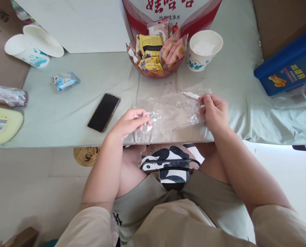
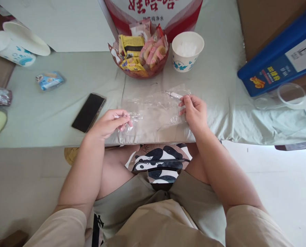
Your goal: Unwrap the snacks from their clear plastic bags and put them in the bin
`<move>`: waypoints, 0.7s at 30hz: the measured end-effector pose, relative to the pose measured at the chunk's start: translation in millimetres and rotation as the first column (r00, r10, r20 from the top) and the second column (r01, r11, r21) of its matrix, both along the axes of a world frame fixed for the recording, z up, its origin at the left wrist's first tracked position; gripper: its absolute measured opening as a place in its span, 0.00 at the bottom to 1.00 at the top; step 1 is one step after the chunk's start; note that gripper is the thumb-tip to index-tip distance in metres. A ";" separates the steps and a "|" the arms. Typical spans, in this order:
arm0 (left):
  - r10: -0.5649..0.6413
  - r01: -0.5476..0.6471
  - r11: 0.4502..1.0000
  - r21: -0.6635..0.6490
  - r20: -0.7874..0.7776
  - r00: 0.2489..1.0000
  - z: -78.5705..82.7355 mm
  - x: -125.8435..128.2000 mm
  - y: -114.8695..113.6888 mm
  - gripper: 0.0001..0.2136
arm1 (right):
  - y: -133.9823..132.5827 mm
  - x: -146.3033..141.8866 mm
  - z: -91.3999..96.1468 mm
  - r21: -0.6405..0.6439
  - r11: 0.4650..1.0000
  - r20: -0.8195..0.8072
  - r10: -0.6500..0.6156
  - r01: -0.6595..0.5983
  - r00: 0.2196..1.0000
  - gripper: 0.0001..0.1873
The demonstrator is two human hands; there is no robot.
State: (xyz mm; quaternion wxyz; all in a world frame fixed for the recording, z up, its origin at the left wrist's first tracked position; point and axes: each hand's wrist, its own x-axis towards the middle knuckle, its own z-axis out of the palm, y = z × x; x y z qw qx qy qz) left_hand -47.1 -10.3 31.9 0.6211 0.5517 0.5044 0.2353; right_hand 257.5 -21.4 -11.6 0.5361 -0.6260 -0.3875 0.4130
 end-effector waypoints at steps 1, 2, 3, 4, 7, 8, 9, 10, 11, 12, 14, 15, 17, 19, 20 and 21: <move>0.009 -0.009 1.000 0.003 -0.017 1.000 -2.3 -2.3 -0.1 0.12 | -1.0 1.6 -0.6 -0.006 1.000 -0.012 0.007 -0.007 1.000 0.22; 0.046 -0.046 0.999 0.009 -0.016 0.999 -4.5 -4.2 -0.1 0.13 | -2.0 3.1 -1.4 -0.008 1.000 -0.031 0.019 -0.020 0.999 0.23; 0.100 -0.100 0.995 0.015 -0.003 0.995 -6.3 -5.6 0.2 0.12 | -2.8 4.5 -2.4 -0.004 0.999 -0.054 0.037 -0.037 0.998 0.24; 0.159 -0.159 0.987 0.018 0.019 0.987 -7.6 -6.4 0.7 0.12 | -3.5 5.7 -3.4 0.006 0.998 -0.077 0.057 -0.057 0.995 0.24; 0.307 -0.308 0.951 0.003 0.086 0.948 -8.8 -4.4 3.5 0.10 | -5.2 7.4 -5.7 0.047 0.992 -0.123 0.126 -0.121 0.984 0.25; 0.340 -0.342 0.940 0.003 0.089 0.936 -8.6 -2.7 4.8 0.09 | -5.9 7.4 -5.7 0.059 0.987 -0.133 0.156 -0.150 0.979 0.25; 0.368 -0.370 0.929 0.011 0.082 0.926 -8.3 -1.0 6.3 0.08 | -6.6 7.0 -5.4 0.067 0.982 -0.135 0.185 -0.177 0.973 0.25; 0.390 -0.392 0.919 0.023 0.064 0.918 -8.1 0.5 7.8 0.07 | -7.4 6.6 -4.6 0.069 0.977 -0.128 0.210 -0.202 0.969 0.25; 0.408 -0.410 0.911 0.038 0.037 0.912 -8.1 1.5 9.4 0.07 | -8.1 6.1 -3.5 0.065 0.974 -0.110 0.225 -0.219 0.968 0.24; 0.421 -0.421 0.906 0.052 0.007 0.907 -8.4 1.9 10.9 0.06 | -8.9 5.6 -2.1 0.054 0.973 -0.084 0.227 -0.223 0.970 0.23; 0.450 -0.446 0.892 0.073 -0.038 0.892 -9.9 0.8 14.2 0.05 | -10.1 4.8 1.1 0.012 0.979 -0.016 0.205 -0.204 0.979 0.20; 0.466 -0.462 0.883 0.082 -0.048 0.883 -11.0 -0.4 15.7 0.05 | -10.6 4.6 2.7 -0.014 0.983 0.016 0.185 -0.184 0.983 0.18; 0.508 -0.502 0.859 0.103 -0.046 0.860 -13.5 -3.5 18.4 0.05 | -11.7 4.2 5.5 -0.067 0.989 0.062 0.137 -0.133 0.989 0.14; 0.542 -0.535 0.835 0.127 -0.028 0.840 -15.3 -5.9 19.7 0.04 | -13.1 3.8 7.3 -0.094 0.992 0.095 0.098 -0.089 0.991 0.09; 0.539 -0.533 0.836 0.131 -0.019 0.842 -15.7 -6.5 19.6 0.03 | -14.0 3.5 7.8 -0.096 0.992 0.110 0.089 -0.079 0.990 0.10; 0.518 -0.512 0.849 0.128 -0.014 0.855 -15.9 -6.6 19.1 0.04 | -14.9 3.2 8.1 -0.095 0.992 0.128 0.089 -0.078 0.988 0.13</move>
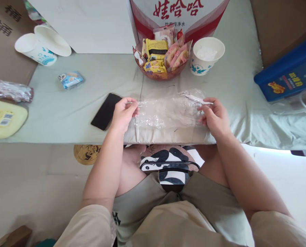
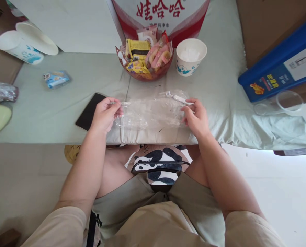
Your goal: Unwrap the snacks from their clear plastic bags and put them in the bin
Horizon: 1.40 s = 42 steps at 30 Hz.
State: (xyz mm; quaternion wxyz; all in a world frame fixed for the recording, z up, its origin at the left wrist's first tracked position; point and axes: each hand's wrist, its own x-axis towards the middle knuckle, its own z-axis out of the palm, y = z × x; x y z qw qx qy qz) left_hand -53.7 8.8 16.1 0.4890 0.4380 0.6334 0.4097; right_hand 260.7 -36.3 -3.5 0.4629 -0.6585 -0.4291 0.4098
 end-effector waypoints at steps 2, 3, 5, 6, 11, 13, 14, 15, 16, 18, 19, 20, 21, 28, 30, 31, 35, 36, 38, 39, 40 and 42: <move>-0.102 0.103 0.995 -0.020 0.014 0.995 -0.1 0.7 -2.0 0.08 | -1.8 -0.5 0.0 0.001 1.000 0.048 0.009 -0.009 0.999 0.18; -0.152 0.152 0.988 -0.031 0.013 0.988 -0.4 1.4 -3.0 0.11 | -2.6 -0.6 -0.2 -0.002 1.000 0.078 0.011 -0.010 0.997 0.20; -0.194 0.194 0.981 -0.025 -0.016 0.981 -2.7 2.5 -3.7 0.13 | -3.8 0.0 -1.1 -0.005 1.000 0.150 0.017 -0.016 0.989 0.24; -0.183 0.183 0.983 -0.001 -0.043 0.982 -4.8 2.7 -3.2 0.13 | -4.2 0.7 -1.8 0.004 1.000 0.187 0.023 -0.024 0.982 0.26; -0.078 0.110 0.975 0.192 -0.167 0.983 -18.3 -1.2 7.3 0.05 | -4.0 5.0 -8.2 0.083 0.993 0.325 0.051 -0.082 0.944 0.24; -0.067 0.127 0.967 0.221 -0.262 0.963 -20.4 -2.9 12.2 0.03 | -3.4 5.4 -10.8 0.102 0.987 0.364 0.080 -0.126 0.928 0.19; -0.065 0.141 0.966 0.218 -0.324 0.944 -20.3 -3.2 14.3 0.04 | -3.0 5.3 -11.6 0.106 0.983 0.386 0.100 -0.151 0.917 0.17; -0.063 0.154 0.966 0.210 -0.387 0.920 -19.6 -3.0 16.0 0.06 | -2.7 5.0 -12.0 0.106 0.979 0.410 0.116 -0.173 0.905 0.16; -0.062 0.166 0.965 0.203 -0.439 0.896 -18.5 -2.2 17.5 0.07 | -2.4 4.5 -12.0 0.102 0.977 0.435 0.127 -0.189 0.892 0.15; -0.063 0.187 0.960 0.206 -0.493 0.868 -15.9 0.6 19.8 0.08 | -2.0 3.4 -10.9 0.092 0.975 0.474 0.134 -0.200 0.870 0.15; -0.069 0.198 0.957 0.213 -0.497 0.865 -15.0 2.4 20.8 0.10 | -2.0 2.9 -10.1 0.086 0.977 0.487 0.131 -0.197 0.863 0.15; -0.079 0.210 0.953 0.218 -0.490 0.868 -14.4 4.2 21.8 0.11 | -2.1 2.6 -9.2 0.083 0.978 0.497 0.125 -0.190 0.859 0.15; -0.091 0.221 0.950 0.222 -0.478 0.874 -14.2 5.9 22.8 0.14 | -2.3 2.4 -8.4 0.079 0.980 0.505 0.120 -0.185 0.855 0.15; -0.094 0.260 0.930 0.258 -0.518 0.850 -19.5 7.0 31.7 0.22 | -9.4 4.2 -9.7 0.032 0.977 0.545 0.161 -0.212 0.823 0.15; -0.067 0.264 0.927 0.268 -0.571 0.818 -21.1 5.8 34.7 0.22 | -13.2 5.2 -11.9 0.029 0.969 0.570 0.187 -0.247 0.800 0.15; -0.058 0.269 0.924 0.270 -0.598 0.799 -22.1 5.6 36.0 0.23 | -15.2 5.6 -13.1 0.022 0.964 0.592 0.200 -0.263 0.781 0.15; -0.060 0.295 0.929 0.224 -0.695 0.716 -27.1 8.1 40.1 0.29 | -24.1 5.3 -16.6 -0.016 0.960 0.735 0.201 -0.281 0.647 0.19; -0.065 0.292 0.934 0.207 -0.704 0.707 -28.1 9.3 40.6 0.29 | -26.9 4.6 -16.9 -0.003 0.959 0.771 0.184 -0.285 0.610 0.21; -0.068 0.278 0.942 0.189 -0.703 0.708 -29.1 11.7 41.3 0.30 | -33.8 2.6 -16.6 0.028 0.946 0.830 0.158 -0.323 0.535 0.25; -0.068 0.273 0.943 0.188 -0.697 0.714 -28.9 12.8 41.6 0.30 | -38.0 1.4 -15.8 0.031 0.935 0.853 0.161 -0.355 0.497 0.27; -0.068 0.269 0.945 0.188 -0.690 0.721 -28.4 13.8 41.9 0.30 | -42.7 0.3 -14.7 0.018 0.919 0.871 0.179 -0.393 0.458 0.29; -0.081 0.269 0.946 0.181 -0.671 0.737 -26.5 15.4 42.4 0.29 | -52.9 -1.1 -11.1 -0.054 0.875 0.883 0.267 -0.481 0.387 0.34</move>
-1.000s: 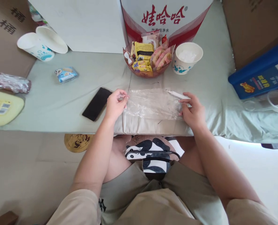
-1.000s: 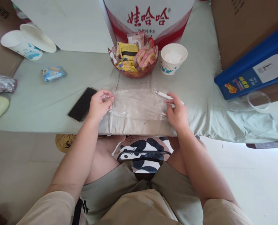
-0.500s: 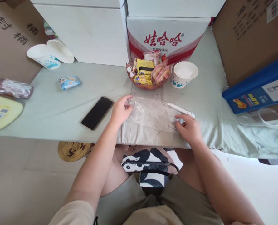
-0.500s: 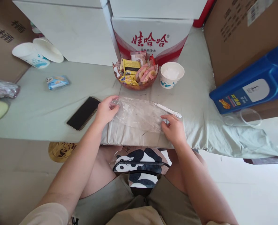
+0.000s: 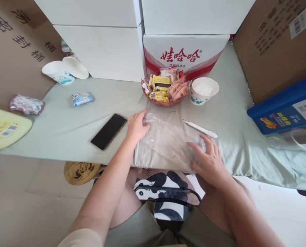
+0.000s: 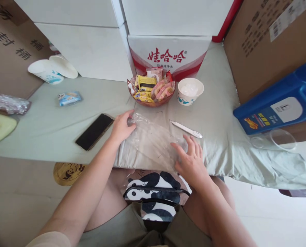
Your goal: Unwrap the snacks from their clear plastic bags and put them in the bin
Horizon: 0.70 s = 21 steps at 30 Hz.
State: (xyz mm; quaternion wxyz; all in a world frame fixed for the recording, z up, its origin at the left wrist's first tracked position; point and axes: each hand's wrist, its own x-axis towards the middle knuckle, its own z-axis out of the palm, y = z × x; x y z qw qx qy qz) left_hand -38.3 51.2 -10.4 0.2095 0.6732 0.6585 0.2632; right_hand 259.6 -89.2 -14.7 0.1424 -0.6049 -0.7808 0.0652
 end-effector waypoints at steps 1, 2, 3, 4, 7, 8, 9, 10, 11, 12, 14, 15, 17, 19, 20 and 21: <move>-0.010 0.011 1.000 -0.011 0.018 1.000 1.1 0.8 0.1 0.28 | -5.0 -0.1 2.5 -0.055 0.996 0.010 0.064 -0.064 0.998 0.36; -0.024 0.025 0.999 -0.024 0.041 0.999 2.2 1.6 0.2 0.27 | -9.3 0.2 5.4 -0.118 0.984 0.002 0.135 -0.134 0.991 0.38; -0.042 0.045 0.998 -0.037 0.069 0.997 3.0 2.6 0.0 0.25 | -12.6 0.9 8.7 -0.180 0.962 -0.023 0.203 -0.203 0.979 0.38; -0.063 0.068 0.996 -0.049 0.102 0.993 3.5 3.7 -0.3 0.22 | -14.3 2.0 12.2 -0.227 0.938 -0.062 0.256 -0.263 0.965 0.37; -0.150 0.169 0.983 -0.065 0.229 0.962 3.5 8.9 -2.4 0.17 | -6.8 5.5 21.2 -0.200 0.940 -0.212 0.234 -0.276 0.949 0.26; -0.188 0.213 0.975 -0.064 0.275 0.943 3.3 11.4 -3.3 0.16 | 0.0 6.0 22.9 -0.159 0.964 -0.267 0.167 -0.215 0.949 0.22; -0.229 0.261 0.963 -0.062 0.317 0.920 3.3 14.3 -4.5 0.15 | 8.7 5.9 23.8 -0.129 0.981 -0.324 0.094 -0.142 0.941 0.20; -0.266 0.305 0.951 -0.058 0.355 0.896 3.6 17.6 -5.8 0.14 | 18.4 5.0 23.9 -0.116 0.991 -0.377 0.025 -0.074 0.926 0.20; -0.298 0.345 0.937 -0.054 0.387 0.872 4.4 21.3 -7.5 0.14 | 28.4 3.3 23.4 -0.128 0.991 -0.420 -0.025 -0.032 0.907 0.22; -0.324 0.376 0.925 -0.048 0.413 0.851 5.8 25.2 -9.4 0.13 | 38.0 0.8 22.5 -0.157 0.987 -0.449 -0.049 -0.025 0.892 0.25; -0.355 0.414 0.910 -0.031 0.457 0.816 10.2 32.7 -14.3 0.11 | 53.3 -6.0 20.7 -0.230 0.971 -0.483 -0.061 -0.060 0.873 0.35; -0.363 0.422 0.906 -0.017 0.479 0.799 13.0 35.8 -17.2 0.11 | 58.0 -10.1 20.1 -0.258 0.963 -0.497 -0.059 -0.083 0.866 0.38; -0.378 0.435 0.900 0.012 0.518 0.767 18.9 39.4 -23.1 0.10 | 61.4 -18.2 20.2 -0.297 0.946 -0.515 -0.044 -0.130 0.856 0.32; -0.383 0.433 0.900 0.045 0.551 0.741 24.3 38.6 -27.8 0.11 | 58.7 -25.0 21.4 -0.321 0.931 -0.526 -0.023 -0.173 0.850 0.15; -0.378 0.416 0.907 0.070 0.572 0.728 26.3 36.7 -29.2 0.12 | 56.5 -27.4 22.0 -0.333 0.924 -0.541 -0.024 -0.187 0.841 0.09; -0.360 0.385 0.918 0.095 0.606 0.709 27.7 34.2 -30.0 0.15 | 54.3 -29.2 22.3 -0.343 0.919 -0.569 -0.042 -0.192 0.821 0.08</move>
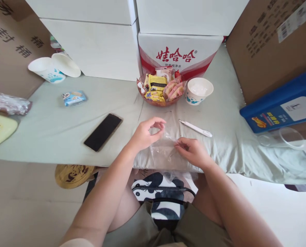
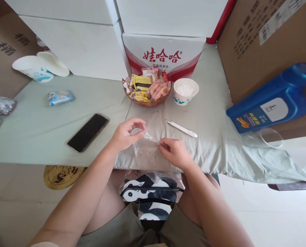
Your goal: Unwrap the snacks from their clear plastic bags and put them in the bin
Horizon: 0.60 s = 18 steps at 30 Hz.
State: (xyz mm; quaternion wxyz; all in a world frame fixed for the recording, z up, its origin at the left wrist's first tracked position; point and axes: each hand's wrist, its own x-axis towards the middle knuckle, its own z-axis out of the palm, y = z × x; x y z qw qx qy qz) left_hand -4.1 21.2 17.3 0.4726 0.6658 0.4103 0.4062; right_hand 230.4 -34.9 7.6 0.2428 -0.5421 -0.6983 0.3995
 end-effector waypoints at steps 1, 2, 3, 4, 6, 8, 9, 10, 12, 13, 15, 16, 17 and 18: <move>0.040 -0.039 0.999 -0.012 0.071 0.997 0.7 -2.7 -0.1 0.19 | -1.7 -1.3 0.0 -0.019 0.999 -0.055 -0.030 0.029 0.998 0.09; 0.086 -0.078 0.995 -0.056 0.160 0.983 0.6 -5.1 0.3 0.24 | -2.6 -2.2 -0.4 -0.034 0.997 -0.123 -0.078 0.074 0.989 0.10; 0.128 -0.095 0.986 -0.140 0.251 0.959 -0.1 -6.7 0.9 0.28 | -2.8 -2.8 -1.1 -0.046 0.991 -0.192 -0.130 0.124 0.973 0.10; 0.156 -0.071 0.964 -0.255 0.328 0.932 -1.4 -7.2 1.4 0.30 | -2.3 -3.4 -1.9 -0.054 0.984 -0.254 -0.180 0.172 0.950 0.10; 0.138 0.099 0.862 -0.497 0.418 0.898 -5.0 -3.7 1.4 0.32 | -0.1 -4.6 -3.3 -0.056 0.966 -0.343 -0.258 0.254 0.903 0.12; 0.012 0.306 0.706 -0.639 0.443 0.896 -8.5 4.7 -0.5 0.32 | 2.1 -5.7 -3.6 -0.053 0.949 -0.403 -0.304 0.310 0.863 0.13; -0.057 0.367 0.650 -0.666 0.439 0.897 -9.8 9.8 -1.8 0.31 | 2.9 -6.2 -3.5 -0.057 0.945 -0.434 -0.314 0.322 0.844 0.13; -0.103 0.386 0.632 -0.672 0.422 0.901 -10.7 14.7 -3.0 0.29 | 3.4 -6.4 -3.3 -0.070 0.945 -0.467 -0.313 0.319 0.827 0.13; -0.107 0.331 0.696 -0.637 0.364 0.925 -11.0 22.0 -4.3 0.24 | 3.7 -5.9 -3.7 -0.122 0.957 -0.514 -0.288 0.264 0.808 0.16; -0.077 0.275 0.751 -0.601 0.334 0.939 -10.6 23.8 -4.2 0.22 | 3.8 -5.1 -4.5 -0.157 0.963 -0.514 -0.270 0.221 0.814 0.17; -0.021 0.174 0.833 -0.526 0.285 0.958 -9.3 23.3 -3.3 0.21 | 4.1 -3.0 -7.2 -0.213 0.963 -0.466 -0.249 0.165 0.849 0.16; -0.023 0.156 0.850 -0.503 0.259 0.965 -8.8 21.7 -2.7 0.22 | 4.5 -1.8 -9.0 -0.227 0.960 -0.434 -0.251 0.165 0.865 0.14; -0.049 0.160 0.852 -0.499 0.229 0.972 -8.5 19.5 -2.5 0.24 | 5.0 -0.6 -10.8 -0.228 0.956 -0.411 -0.268 0.186 0.871 0.13; -0.090 0.179 0.841 -0.511 0.195 0.977 -8.5 17.3 -2.7 0.27 | 5.5 0.2 -12.6 -0.223 0.949 -0.408 -0.297 0.221 0.864 0.13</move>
